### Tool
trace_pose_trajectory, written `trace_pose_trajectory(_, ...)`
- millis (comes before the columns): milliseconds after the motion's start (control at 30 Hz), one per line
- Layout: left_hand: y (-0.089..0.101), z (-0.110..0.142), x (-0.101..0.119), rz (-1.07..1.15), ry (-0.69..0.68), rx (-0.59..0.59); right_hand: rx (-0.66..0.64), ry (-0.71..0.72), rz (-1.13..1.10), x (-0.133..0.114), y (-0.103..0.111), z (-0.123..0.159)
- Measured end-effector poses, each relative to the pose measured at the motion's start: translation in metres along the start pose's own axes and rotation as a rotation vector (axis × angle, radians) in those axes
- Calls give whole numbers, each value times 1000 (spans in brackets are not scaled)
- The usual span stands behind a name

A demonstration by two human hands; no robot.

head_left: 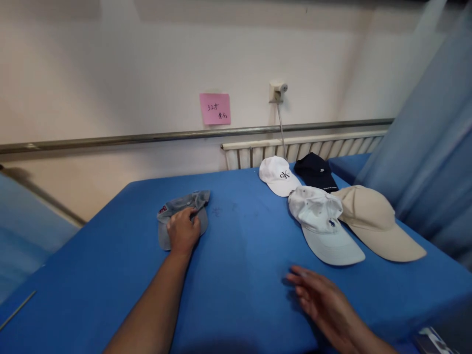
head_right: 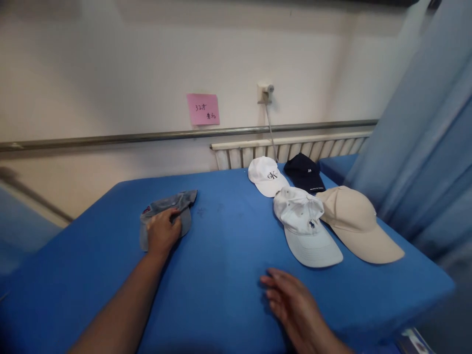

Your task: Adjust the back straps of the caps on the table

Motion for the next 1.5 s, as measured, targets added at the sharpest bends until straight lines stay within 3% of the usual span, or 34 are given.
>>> trace_pose_trajectory(100,-1,-2,0,-17,1,-3,185,144,-147,-17,56,9)
trace_pose_trajectory(200,-1,-2,1,-32,-2,-8,189,236,-233,-39,76,-3)
trace_pose_trajectory(400,-4,1,-3,-11,-57,-38,293,237,-290,-59,67,-19)
trace_pose_trajectory(600,-3,2,-3,-21,-58,-52,297,368,-172,-50,73,-6)
trace_pose_trajectory(900,-3,1,-5,-28,-64,-59,296,417,-115,-37,76,0)
trace_pose_trajectory(1100,-4,2,-5,-3,-67,-60,282,390,-117,-40,75,-5)
trace_pose_trajectory(1233,-1,4,-3,58,-45,-48,278,301,-154,-25,77,1)
trace_pose_trajectory(1333,3,5,-4,99,77,22,248,124,-87,-3,68,11)
trace_pose_trajectory(1400,5,4,-10,107,222,86,134,27,1,8,49,15)
trace_pose_trajectory(1500,6,1,-30,149,477,102,-36,107,138,12,0,7)
Point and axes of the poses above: each hand's wrist, its own z-axis away from the middle knuckle, its own y-axis out of the back of the hand, x = y × z, the point moved 1 cm from there along -z, towards the middle knuckle, and after that the axes turned 8 degrees about -z, right-handed, at the moved point
